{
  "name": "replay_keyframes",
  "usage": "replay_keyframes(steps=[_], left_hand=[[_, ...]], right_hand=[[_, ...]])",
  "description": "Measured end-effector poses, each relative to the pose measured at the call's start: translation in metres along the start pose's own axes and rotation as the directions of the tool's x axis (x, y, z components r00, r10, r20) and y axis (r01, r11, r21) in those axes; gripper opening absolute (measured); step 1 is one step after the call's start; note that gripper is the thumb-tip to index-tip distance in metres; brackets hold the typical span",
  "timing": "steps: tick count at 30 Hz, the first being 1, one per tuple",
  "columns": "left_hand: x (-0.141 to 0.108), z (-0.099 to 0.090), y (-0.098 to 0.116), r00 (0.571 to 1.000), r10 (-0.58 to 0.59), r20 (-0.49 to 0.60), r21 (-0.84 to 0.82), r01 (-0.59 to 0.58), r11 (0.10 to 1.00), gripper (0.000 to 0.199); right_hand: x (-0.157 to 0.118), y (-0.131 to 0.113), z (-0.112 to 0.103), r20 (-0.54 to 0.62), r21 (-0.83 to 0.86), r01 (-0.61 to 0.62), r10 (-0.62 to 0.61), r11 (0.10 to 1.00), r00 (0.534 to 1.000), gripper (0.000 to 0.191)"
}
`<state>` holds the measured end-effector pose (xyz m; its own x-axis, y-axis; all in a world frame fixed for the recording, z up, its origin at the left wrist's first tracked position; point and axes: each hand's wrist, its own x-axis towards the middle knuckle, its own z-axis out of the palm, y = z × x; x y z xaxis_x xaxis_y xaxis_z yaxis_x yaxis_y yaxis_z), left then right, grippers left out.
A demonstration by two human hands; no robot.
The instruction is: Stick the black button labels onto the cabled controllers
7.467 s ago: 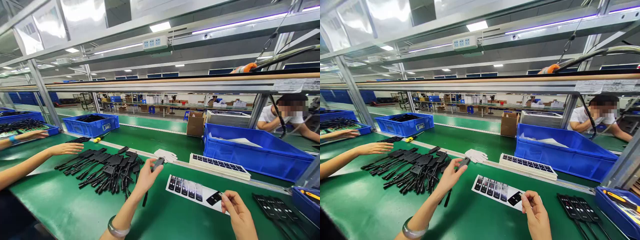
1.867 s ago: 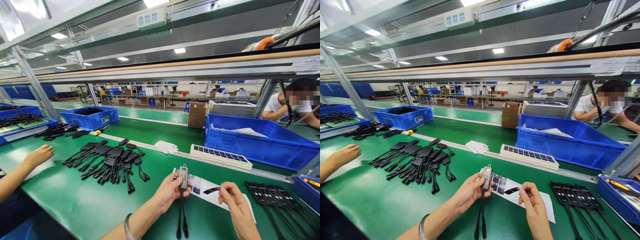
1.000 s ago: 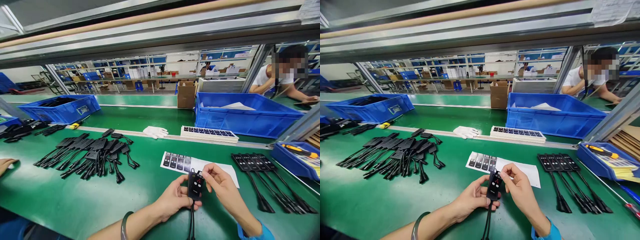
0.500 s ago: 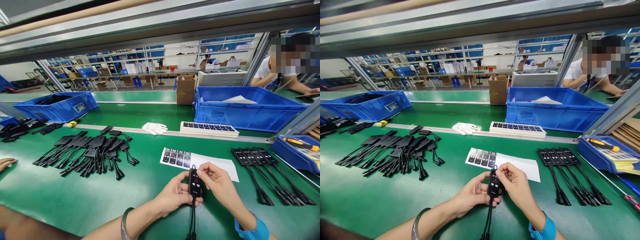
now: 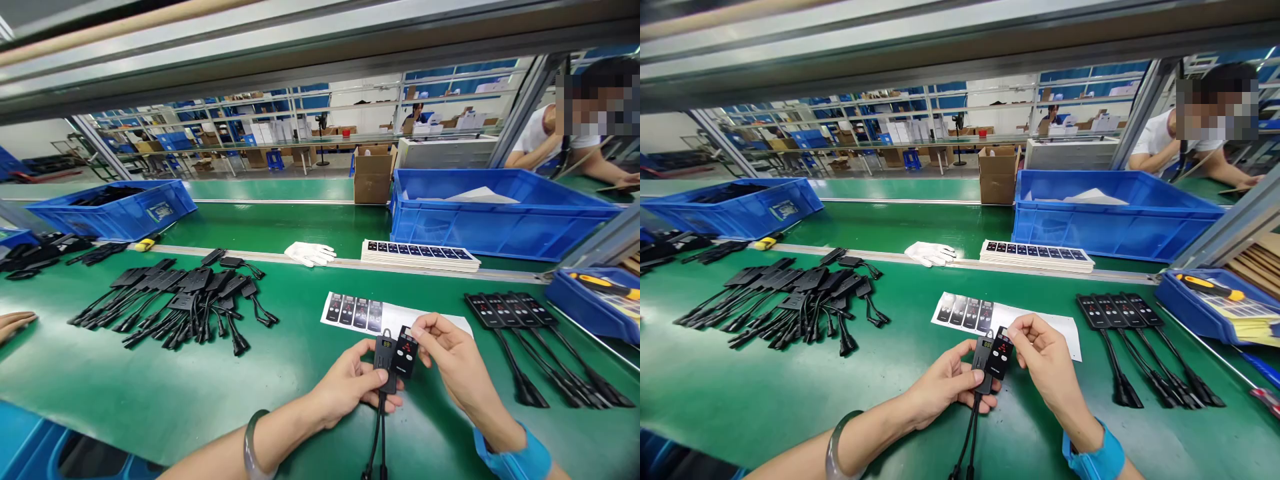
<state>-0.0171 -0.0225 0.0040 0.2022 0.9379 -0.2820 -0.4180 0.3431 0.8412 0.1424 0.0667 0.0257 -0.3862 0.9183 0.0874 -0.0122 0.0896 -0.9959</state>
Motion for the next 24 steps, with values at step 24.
replay_keyframes(steps=[24], left_hand=[[-0.001, 0.000, -0.003, 0.997, 0.020, 0.069, -0.054, -0.017, 0.998, 0.059]], right_hand=[[-0.005, 0.001, 0.015, 0.117, -0.135, -0.006, 0.022, 0.991, 0.993, 0.029]])
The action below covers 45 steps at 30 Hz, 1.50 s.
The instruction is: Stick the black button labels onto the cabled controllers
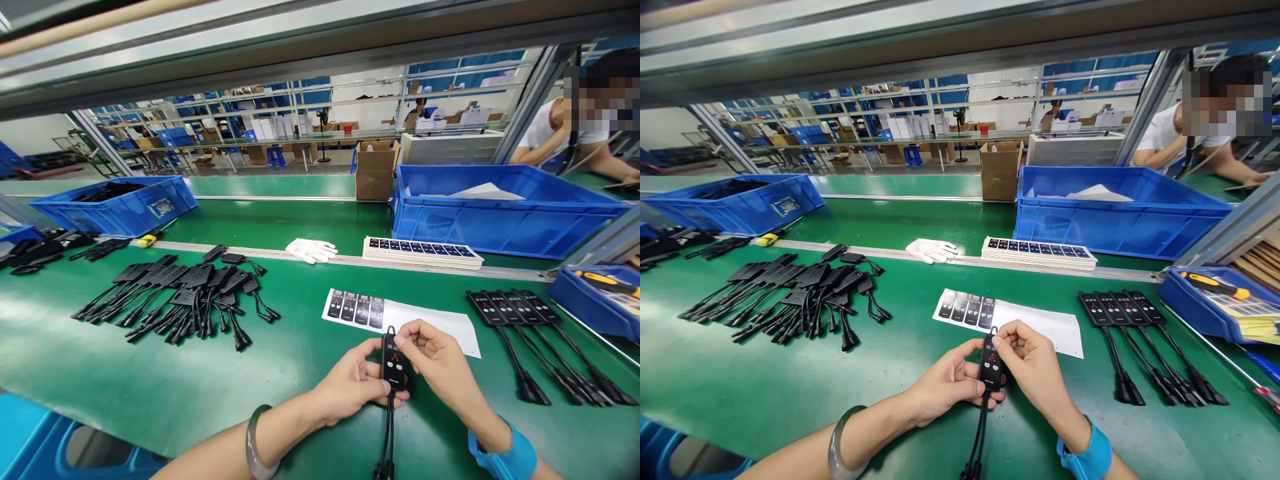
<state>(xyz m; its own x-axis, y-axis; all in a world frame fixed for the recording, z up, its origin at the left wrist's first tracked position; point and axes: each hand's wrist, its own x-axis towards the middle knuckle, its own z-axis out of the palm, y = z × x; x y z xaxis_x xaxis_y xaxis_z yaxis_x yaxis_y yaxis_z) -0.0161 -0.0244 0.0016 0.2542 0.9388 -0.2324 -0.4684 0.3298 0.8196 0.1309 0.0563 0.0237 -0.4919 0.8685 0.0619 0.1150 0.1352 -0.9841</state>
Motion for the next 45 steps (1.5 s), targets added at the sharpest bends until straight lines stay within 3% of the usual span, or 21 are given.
replay_keyframes(steps=[17, 25, 27, 31, 35, 37, 41, 45], left_hand=[[0.001, 0.002, -0.001, 0.999, 0.041, 0.008, 0.094, -0.041, 0.995, 0.060], [0.000, 0.004, 0.004, 1.000, 0.014, -0.017, 0.030, -0.014, 0.999, 0.058], [0.000, 0.004, 0.006, 1.000, 0.008, -0.028, -0.002, -0.008, 1.000, 0.053], [0.002, 0.002, 0.011, 0.997, 0.031, -0.065, -0.053, -0.035, 0.998, 0.037], [0.005, -0.001, 0.014, 0.989, 0.096, -0.111, -0.071, -0.104, 0.992, 0.029], [0.006, -0.001, 0.014, 0.986, 0.114, -0.120, -0.059, -0.122, 0.991, 0.028], [0.009, -0.002, 0.008, 0.977, 0.150, -0.155, 0.059, -0.142, 0.988, 0.038], [0.011, -0.005, -0.001, 0.972, 0.197, -0.130, 0.193, -0.170, 0.966, 0.047]], right_hand=[[-0.004, 0.009, 0.003, -0.076, -0.080, 0.022, -0.028, 0.997, 0.997, 0.018], [0.001, 0.016, -0.001, -0.129, -0.279, 0.016, -0.054, 0.960, 0.990, 0.027], [0.004, 0.021, -0.001, -0.088, -0.283, 0.032, -0.059, 0.959, 0.994, 0.029], [0.002, 0.028, 0.005, 0.101, -0.247, 0.039, -0.014, 0.968, 0.995, 0.036], [-0.004, 0.032, 0.012, 0.211, -0.204, 0.075, -0.031, 0.976, 0.977, 0.074], [-0.006, 0.033, 0.012, 0.231, -0.190, 0.104, -0.058, 0.976, 0.971, 0.082], [-0.005, 0.031, 0.013, 0.189, -0.196, 0.132, -0.095, 0.972, 0.977, 0.050], [-0.004, 0.026, 0.018, 0.157, -0.214, 0.169, -0.137, 0.962, 0.978, 0.042]])
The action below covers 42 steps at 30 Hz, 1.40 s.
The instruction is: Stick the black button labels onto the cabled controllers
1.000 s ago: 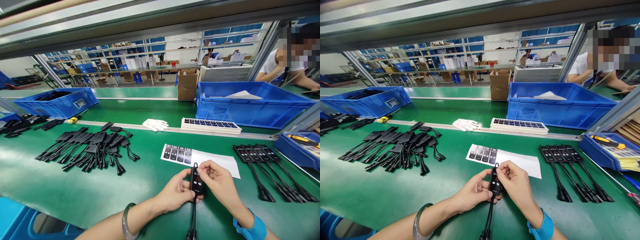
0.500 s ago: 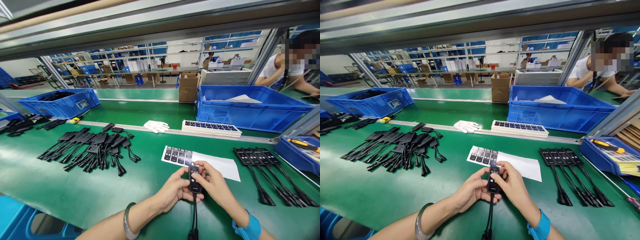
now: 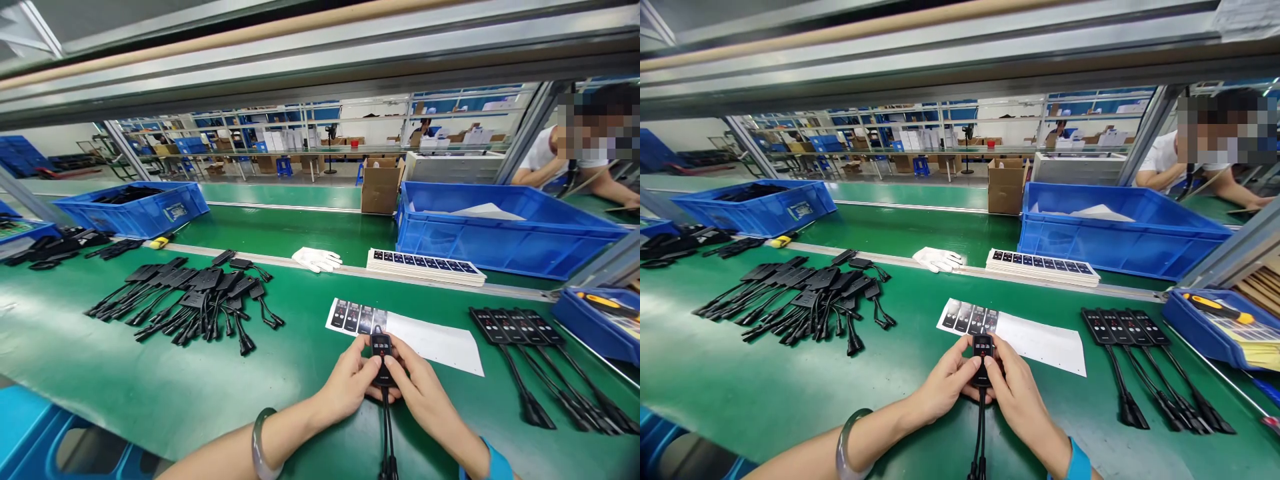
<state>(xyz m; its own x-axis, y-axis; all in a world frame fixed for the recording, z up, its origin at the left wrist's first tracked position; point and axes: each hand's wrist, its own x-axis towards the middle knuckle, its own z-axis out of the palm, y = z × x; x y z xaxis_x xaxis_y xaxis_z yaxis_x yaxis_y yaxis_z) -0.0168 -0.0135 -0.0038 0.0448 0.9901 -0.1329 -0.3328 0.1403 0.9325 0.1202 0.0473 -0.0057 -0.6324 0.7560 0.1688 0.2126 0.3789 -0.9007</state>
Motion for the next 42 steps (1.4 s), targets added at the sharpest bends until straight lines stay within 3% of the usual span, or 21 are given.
replay_keyframes(steps=[4, 8, 10, 11, 12, 13, 15, 16, 18, 21, 25, 32, 34, 36, 37, 39, 42], left_hand=[[0.001, 0.002, -0.001, 1.000, -0.001, -0.021, -0.038, 0.000, 0.999, 0.047], [0.002, 0.001, 0.005, 1.000, 0.020, 0.013, -0.187, -0.017, 0.982, 0.053], [0.002, -0.004, 0.008, 0.996, 0.060, 0.064, -0.060, -0.056, 0.997, 0.055], [0.002, -0.008, 0.010, 0.992, 0.095, 0.082, 0.094, -0.103, 0.990, 0.054], [0.001, -0.012, 0.012, 0.984, 0.144, 0.100, 0.292, -0.168, 0.942, 0.051], [0.001, -0.017, 0.013, 0.972, 0.201, 0.123, 0.501, -0.236, 0.833, 0.047], [0.001, -0.026, 0.015, 0.939, 0.290, 0.183, 0.815, -0.310, 0.489, 0.042], [0.002, -0.029, 0.016, 0.931, 0.303, 0.202, 0.897, -0.300, 0.324, 0.041], [0.004, -0.033, 0.017, 0.940, 0.278, 0.198, 0.968, -0.232, 0.095, 0.042], [0.006, -0.032, 0.017, 0.969, 0.189, 0.156, 0.987, -0.146, -0.066, 0.044], [0.004, -0.027, 0.019, 0.985, 0.112, 0.132, 0.984, -0.117, -0.133, 0.044], [0.002, -0.024, 0.020, 0.986, 0.111, 0.125, 0.983, -0.107, -0.151, 0.044], [0.002, -0.024, 0.019, 0.983, 0.131, 0.128, 0.984, -0.110, -0.138, 0.043], [0.001, -0.024, 0.019, 0.980, 0.148, 0.134, 0.985, -0.116, -0.124, 0.042], [0.000, -0.024, 0.019, 0.979, 0.155, 0.135, 0.986, -0.118, -0.117, 0.041], [-0.001, -0.023, 0.019, 0.976, 0.164, 0.144, 0.987, -0.128, -0.101, 0.040], [-0.001, -0.024, 0.018, 0.964, 0.206, 0.166, 0.985, -0.153, -0.077, 0.033]], right_hand=[[0.000, 0.001, 0.003, -0.041, -0.164, 0.069, -0.077, 0.984, 0.996, 0.041], [0.000, 0.007, -0.001, -0.077, -0.349, 0.151, -0.189, 0.925, 0.979, 0.058], [0.004, 0.010, -0.010, -0.091, -0.438, 0.185, -0.248, 0.880, 0.964, 0.051], [0.007, 0.012, -0.018, -0.111, -0.492, 0.181, -0.268, 0.851, 0.957, 0.045], [0.011, 0.015, -0.029, -0.144, -0.552, 0.157, -0.279, 0.819, 0.949, 0.040], [0.015, 0.018, -0.042, -0.186, -0.615, 0.113, -0.282, 0.781, 0.941, 0.038], [0.022, 0.025, -0.074, -0.286, -0.733, -0.024, -0.276, 0.680, 0.917, 0.039], [0.024, 0.028, -0.091, -0.333, -0.783, -0.114, -0.258, 0.611, 0.907, 0.039], [0.024, 0.035, -0.125, -0.416, -0.844, -0.300, -0.188, 0.445, 0.890, 0.039], [0.016, 0.044, -0.164, -0.520, -0.832, -0.483, -0.082, 0.273, 0.850, 0.036], [0.005, 0.058, -0.188, -0.612, -0.773, -0.595, -0.014, 0.221, 0.791, 0.037], [0.002, 0.080, -0.197, -0.652, -0.731, -0.647, 0.056, 0.217, 0.756, 0.041], [0.006, 0.078, -0.191, -0.666, -0.724, -0.657, 0.036, 0.212, 0.745, 0.043], [0.013, 0.071, -0.177, -0.640, -0.747, -0.612, -0.034, 0.259, 0.768, 0.042], [0.018, 0.067, -0.166, -0.595, -0.774, -0.542, -0.086, 0.328, 0.799, 0.040], [0.029, 0.060, -0.135, -0.443, -0.804, -0.287, -0.201, 0.520, 0.874, 0.034], [0.042, 0.053, -0.082, -0.206, -0.687, 0.085, -0.306, 0.721, 0.929, 0.031]])
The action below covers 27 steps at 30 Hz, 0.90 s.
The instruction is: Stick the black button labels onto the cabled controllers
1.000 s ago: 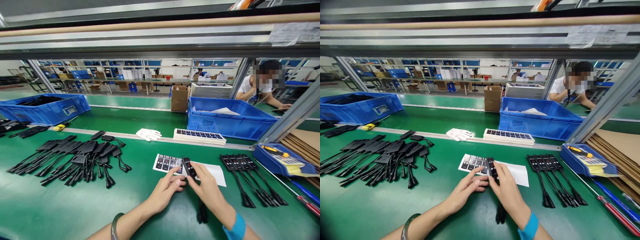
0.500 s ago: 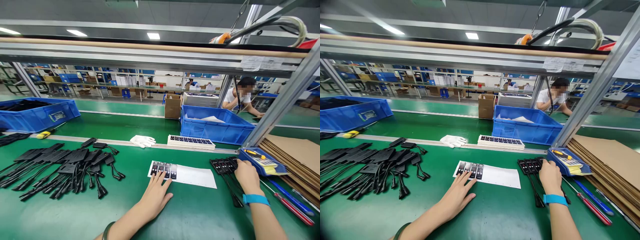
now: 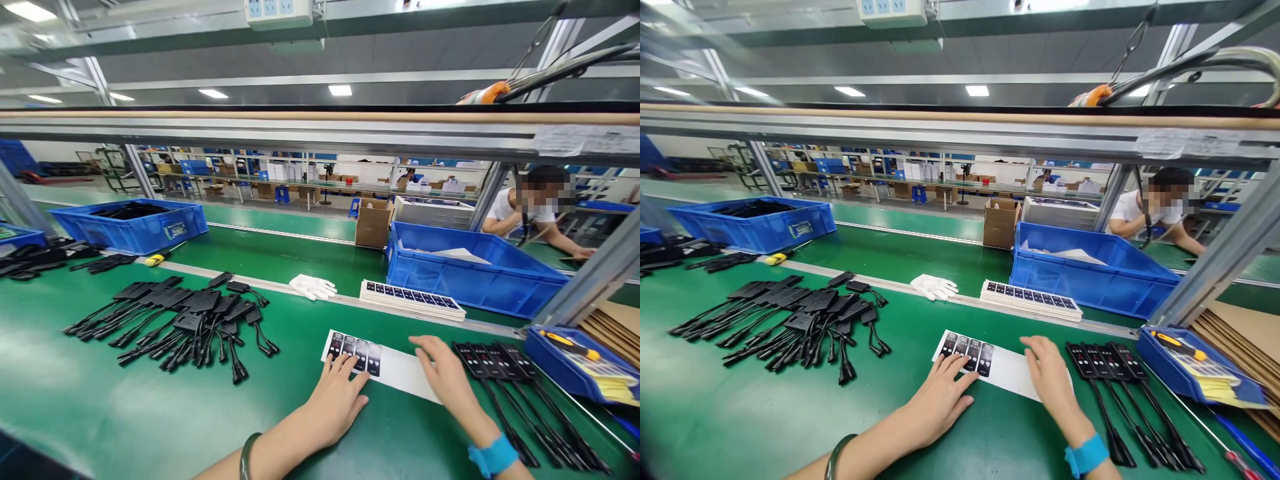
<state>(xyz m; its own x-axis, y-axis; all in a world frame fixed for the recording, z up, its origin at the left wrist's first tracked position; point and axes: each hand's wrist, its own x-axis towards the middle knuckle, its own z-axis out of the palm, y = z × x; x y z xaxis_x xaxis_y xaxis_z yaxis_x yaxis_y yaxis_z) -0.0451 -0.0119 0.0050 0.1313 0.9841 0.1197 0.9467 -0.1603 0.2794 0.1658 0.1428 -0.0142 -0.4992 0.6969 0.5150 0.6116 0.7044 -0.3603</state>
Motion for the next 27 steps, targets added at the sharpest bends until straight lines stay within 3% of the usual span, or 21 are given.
replay_keyframes(steps=[4, 7, 9, 12, 14, 18, 21, 27], left_hand=[[0.001, 0.003, -0.002, 0.999, 0.022, -0.023, -0.042, -0.023, 0.999, 0.042], [0.002, 0.004, -0.004, 0.999, 0.035, -0.008, -0.047, -0.035, 0.998, 0.046], [0.003, 0.004, -0.005, 0.999, 0.035, -0.009, -0.041, -0.035, 0.999, 0.046], [0.004, 0.002, -0.007, 0.999, 0.035, -0.015, -0.031, -0.035, 0.999, 0.042], [0.006, 0.001, -0.010, 0.999, 0.032, -0.020, -0.033, -0.033, 0.999, 0.038], [0.008, 0.004, -0.015, 0.999, 0.037, -0.038, -0.041, -0.039, 0.998, 0.033], [0.008, 0.005, -0.015, 0.998, 0.036, -0.053, -0.045, -0.038, 0.998, 0.033], [0.008, 0.002, -0.013, 0.999, 0.026, -0.044, -0.079, -0.029, 0.996, 0.033]], right_hand=[[-0.005, -0.034, 0.034, 0.081, 0.140, 0.083, -0.095, 0.987, 0.992, 0.029], [-0.006, -0.046, 0.032, 0.115, 0.196, 0.077, -0.101, 0.978, 0.988, 0.021], [-0.006, -0.050, 0.023, 0.065, 0.250, 0.068, -0.086, 0.966, 0.994, 0.023], [-0.008, -0.049, 0.012, -0.072, 0.308, 0.054, -0.034, 0.950, 0.997, 0.026], [-0.009, -0.041, 0.014, -0.098, 0.277, 0.011, 0.017, 0.961, 0.995, 0.027], [-0.008, -0.024, 0.034, 0.002, 0.159, 0.020, -0.020, 0.987, 1.000, 0.042], [-0.006, -0.027, 0.039, 0.072, 0.198, 0.045, -0.060, 0.979, 0.996, 0.039], [-0.004, -0.036, 0.034, 0.040, 0.223, 0.033, -0.043, 0.974, 0.998, 0.035]])
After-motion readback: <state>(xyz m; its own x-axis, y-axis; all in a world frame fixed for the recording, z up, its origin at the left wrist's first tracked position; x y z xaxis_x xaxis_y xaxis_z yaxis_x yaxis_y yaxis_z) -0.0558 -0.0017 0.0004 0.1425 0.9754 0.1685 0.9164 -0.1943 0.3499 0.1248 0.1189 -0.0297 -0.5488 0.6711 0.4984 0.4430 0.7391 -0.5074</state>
